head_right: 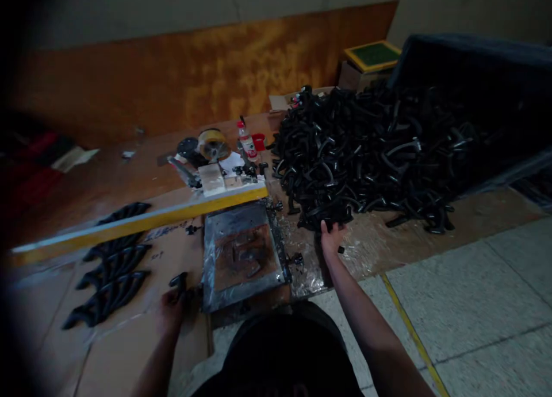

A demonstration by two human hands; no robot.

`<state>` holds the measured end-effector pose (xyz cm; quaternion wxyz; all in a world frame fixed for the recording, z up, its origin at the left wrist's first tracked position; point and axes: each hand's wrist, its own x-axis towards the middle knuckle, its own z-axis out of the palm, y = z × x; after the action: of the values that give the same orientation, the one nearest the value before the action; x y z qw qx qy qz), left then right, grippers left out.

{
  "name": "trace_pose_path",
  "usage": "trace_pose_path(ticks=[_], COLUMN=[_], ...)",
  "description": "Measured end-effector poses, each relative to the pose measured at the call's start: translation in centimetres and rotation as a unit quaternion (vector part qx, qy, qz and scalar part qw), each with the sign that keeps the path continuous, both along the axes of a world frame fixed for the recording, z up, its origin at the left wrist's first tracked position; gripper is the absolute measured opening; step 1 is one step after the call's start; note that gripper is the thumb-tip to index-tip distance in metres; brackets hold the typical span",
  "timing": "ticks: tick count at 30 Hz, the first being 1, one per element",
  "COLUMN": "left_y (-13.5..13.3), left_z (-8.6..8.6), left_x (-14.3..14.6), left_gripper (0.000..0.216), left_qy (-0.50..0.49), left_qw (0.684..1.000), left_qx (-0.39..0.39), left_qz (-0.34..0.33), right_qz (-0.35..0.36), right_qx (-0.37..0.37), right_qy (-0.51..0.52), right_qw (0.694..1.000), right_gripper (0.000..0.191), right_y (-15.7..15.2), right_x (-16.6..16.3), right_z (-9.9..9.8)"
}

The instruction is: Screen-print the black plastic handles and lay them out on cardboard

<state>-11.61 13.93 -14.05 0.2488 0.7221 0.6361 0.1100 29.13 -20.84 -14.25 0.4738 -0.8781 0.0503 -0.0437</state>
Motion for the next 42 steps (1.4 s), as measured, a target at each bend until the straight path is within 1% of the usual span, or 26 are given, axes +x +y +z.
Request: trace_pose_path(ticks=[2,4,7,9,10,11,14,16,18,19,21,22,23,24,26,28,29,31,33,34,36,38,39,40,41,42], left_y=[0.2,0.4,0.5,0.4,0.3,0.1,-0.5,-1.1,-1.9,-2.3,-3.2,-3.6,-3.9,-4.1,-4.1,-3.4,-3.0,-1.9,-1.0,-0.7,-0.5,-0.8,-1.1,-1.5,-1.8,-2.3], left_z=[-0.1,-0.3,-0.5,-0.5,-0.5,-0.5,-0.2,0.0,0.1,0.1,0.2,0.4,0.7,1.1,2.5,4.8,6.4,10.1,14.3,16.5,20.3,23.1,23.9,24.4,24.5,24.2], left_x=[0.5,0.7,0.7,0.7,0.7,0.7,0.5,0.1,-0.7,-1.2,-2.3,-2.8,-3.2,-3.4,-3.0,-1.3,0.0,3.3,6.9,8.6,11.3,12.9,13.2,13.1,12.8,12.2], left_gripper=[0.037,0.040,0.038,0.035,0.033,0.032,0.027,0.025,0.024,0.025,0.030,0.036,0.041,0.046,0.049,0.045,0.043,0.041,0.040,0.040,0.038,0.037,0.037,0.039,0.042,0.046], left_qy=[-0.026,-0.045,-0.052,-0.048,-0.045,-0.043,-0.030,-0.018,-0.008,-0.005,-0.002,-0.003,-0.009,-0.020,-0.060,-0.122,-0.159,-0.241,-0.341,-0.397,-0.495,-0.541,-0.544,-0.539,-0.531,-0.523], left_qw=[1.000,0.999,0.998,0.998,0.998,0.999,0.999,0.999,0.999,0.999,0.999,0.999,0.998,0.997,0.992,0.984,0.978,0.960,0.927,0.906,0.860,0.827,0.820,0.820,0.824,0.830], left_qx=[0.002,0.011,0.020,0.021,0.022,0.024,0.036,0.043,0.047,0.047,0.047,0.051,0.059,0.071,0.103,0.124,0.131,0.145,0.154,0.146,0.093,0.019,-0.008,-0.024,-0.029,-0.027], left_qz=[-0.007,-0.023,-0.025,-0.026,-0.026,-0.024,-0.013,-0.007,0.000,0.005,0.014,0.020,0.028,0.037,0.048,0.039,0.027,0.001,-0.015,-0.026,-0.086,-0.154,-0.176,-0.190,-0.196,-0.192], right_qz=[0.058,0.131,0.246,0.296,0.317,0.337,0.388,0.410,0.423,0.417,0.404,0.404,0.411,0.431,0.488,0.551,0.582,0.632,0.657,0.660,0.656,0.650,0.646,0.640,0.625,0.601], right_qx=[-0.030,-0.053,-0.101,-0.140,-0.162,-0.185,-0.233,-0.231,-0.217,-0.210,-0.188,-0.170,-0.150,-0.128,-0.095,-0.090,-0.096,-0.123,-0.159,-0.180,-0.219,-0.253,-0.265,-0.269,-0.260,-0.241], right_qy=[-0.003,0.001,-0.028,-0.063,-0.075,-0.082,-0.088,-0.087,-0.078,-0.074,-0.085,-0.102,-0.128,-0.157,-0.213,-0.251,-0.265,-0.279,-0.277,-0.273,-0.264,-0.254,-0.246,-0.235,-0.220,-0.204], right_qw=[0.998,0.990,0.964,0.943,0.932,0.920,0.887,0.878,0.877,0.881,0.891,0.893,0.890,0.879,0.841,0.791,0.763,0.712,0.683,0.677,0.672,0.670,0.672,0.680,0.702,0.734], right_gripper=[0.056,0.056,0.064,0.072,0.073,0.070,0.048,0.039,0.039,0.041,0.042,0.041,0.040,0.039,0.036,0.039,0.041,0.043,0.042,0.041,0.041,0.045,0.046,0.045,0.044,0.041], right_y=[0.2,-0.6,-3.1,-4.8,-5.5,-6.1,-7.5,-8.1,-8.4,-8.3,-7.3,-6.2,-4.7,-2.8,1.9,7.3,9.8,13.9,16.3,16.8,16.7,15.8,15.2,14.5,13.9,13.2], right_x=[-0.8,-1.1,-1.5,-2.2,-2.6,-3.0,-3.5,-3.1,-2.4,-2.0,-1.8,-2.0,-2.5,-3.3,-5.5,-7.9,-9.0,-10.6,-11.6,-11.9,-12.2,-12.2,-12.0,-11.5,-10.7,-9.6], right_z=[0.1,0.4,0.8,0.8,0.7,0.5,-0.3,-0.7,-0.7,-0.4,0.8,1.7,2.8,3.9,6.1,7.6,8.1,8.4,8.3,8.2,8.1,8.3,8.5,8.7,9.0,9.3])
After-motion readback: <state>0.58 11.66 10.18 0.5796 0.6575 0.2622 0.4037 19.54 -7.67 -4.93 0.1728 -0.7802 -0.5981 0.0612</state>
